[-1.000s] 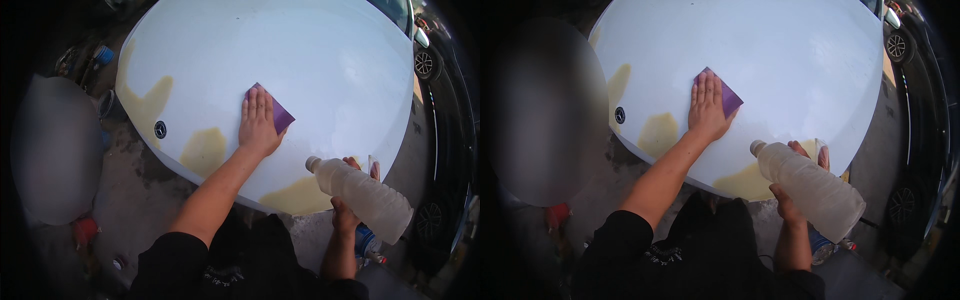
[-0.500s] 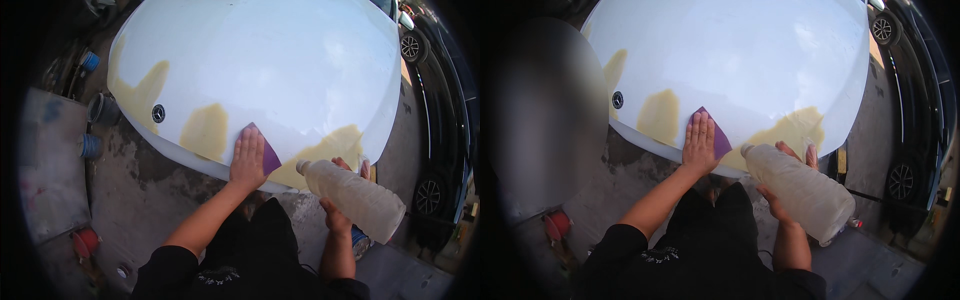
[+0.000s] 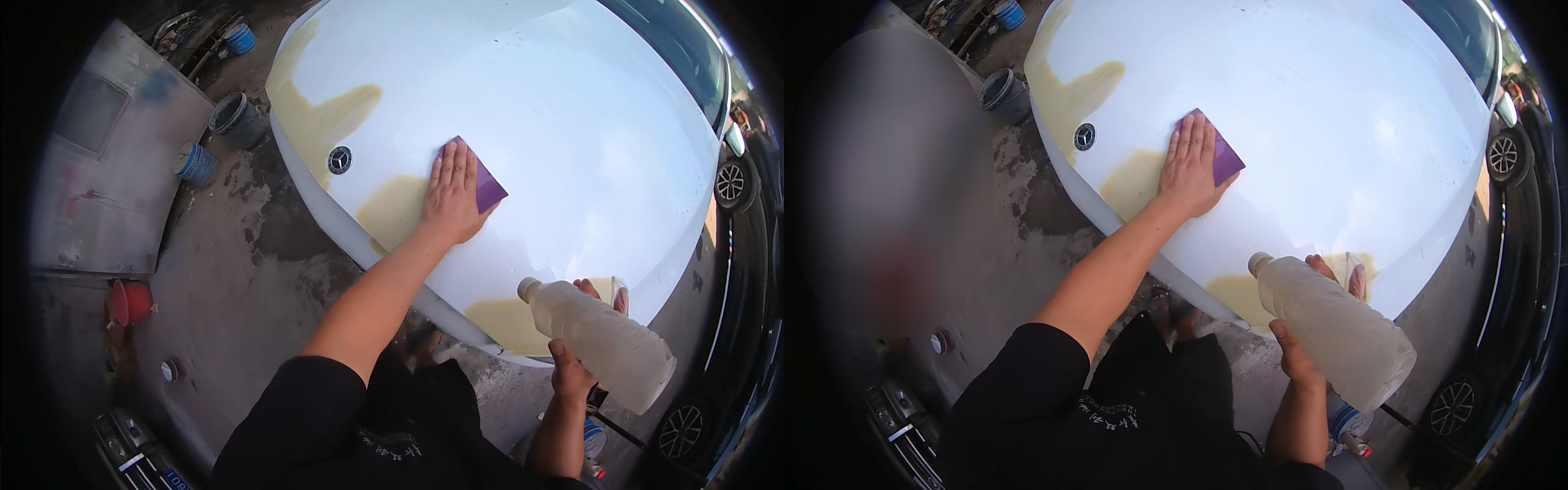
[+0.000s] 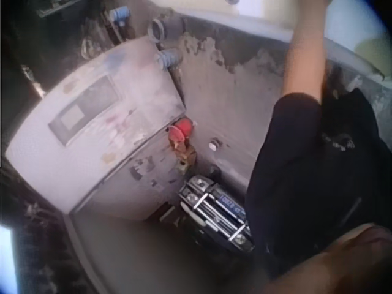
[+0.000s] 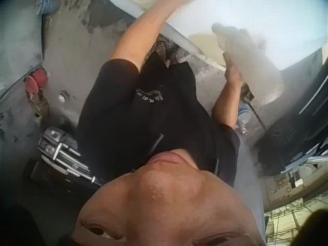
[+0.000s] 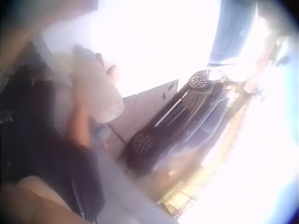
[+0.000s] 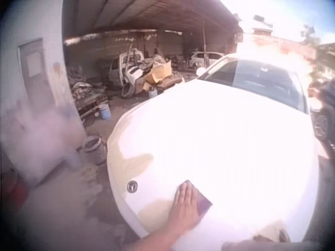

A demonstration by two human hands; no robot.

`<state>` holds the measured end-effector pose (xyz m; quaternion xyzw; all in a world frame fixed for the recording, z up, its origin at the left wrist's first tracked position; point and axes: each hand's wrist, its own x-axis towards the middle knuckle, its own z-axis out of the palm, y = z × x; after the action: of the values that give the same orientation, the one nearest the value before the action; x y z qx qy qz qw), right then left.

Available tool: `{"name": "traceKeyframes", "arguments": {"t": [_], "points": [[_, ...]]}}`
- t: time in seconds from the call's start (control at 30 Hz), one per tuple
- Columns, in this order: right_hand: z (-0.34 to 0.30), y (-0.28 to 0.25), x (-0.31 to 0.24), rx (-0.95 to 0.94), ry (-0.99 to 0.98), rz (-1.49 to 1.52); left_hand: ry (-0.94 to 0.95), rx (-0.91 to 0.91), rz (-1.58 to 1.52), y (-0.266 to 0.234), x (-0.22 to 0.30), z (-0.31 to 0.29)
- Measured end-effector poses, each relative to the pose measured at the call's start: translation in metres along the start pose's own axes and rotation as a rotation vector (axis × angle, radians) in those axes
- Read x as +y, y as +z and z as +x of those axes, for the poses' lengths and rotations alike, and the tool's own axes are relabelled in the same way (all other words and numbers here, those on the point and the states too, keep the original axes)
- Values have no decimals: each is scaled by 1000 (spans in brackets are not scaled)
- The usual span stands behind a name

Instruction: The person sands the hood of a white car using a purple sanding block and pours liquid from a plastic bottle onto the surface to aid the process. The person moves around the hood, applying the sanding block to various areas while intermittently adding liquid.

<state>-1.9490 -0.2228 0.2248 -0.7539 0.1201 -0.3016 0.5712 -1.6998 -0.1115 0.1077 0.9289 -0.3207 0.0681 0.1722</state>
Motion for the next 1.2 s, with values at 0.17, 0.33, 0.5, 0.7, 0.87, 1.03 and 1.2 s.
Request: {"name": "traceKeyframes", "arguments": {"t": [0.17, 0.33, 0.5, 0.7, 0.87, 1.03, 1.2], "points": [[8, -11, 4, -64, -46, -13, -330, -46, 120, -18, -39, 0], [14, -5, 1, -94, 1, 93, -382, 74, 110, -9, -77, -86], [24, -1, -21, -181, -3, 90, -249, 127, -12, -46, -73, -33], [41, 22, -23, -208, -108, 68, -206, 111, -3, -43, -64, -97], [79, 94, -2, -222, -126, 135, -250, 183, -27, -35, -102, -36], [102, 139, -6, -202, -33, 294, -228, 45, -28, -22, -81, -87], [120, 180, -4, -227, -40, 363, -331, 88, -19, -33, -93, -26]]}}
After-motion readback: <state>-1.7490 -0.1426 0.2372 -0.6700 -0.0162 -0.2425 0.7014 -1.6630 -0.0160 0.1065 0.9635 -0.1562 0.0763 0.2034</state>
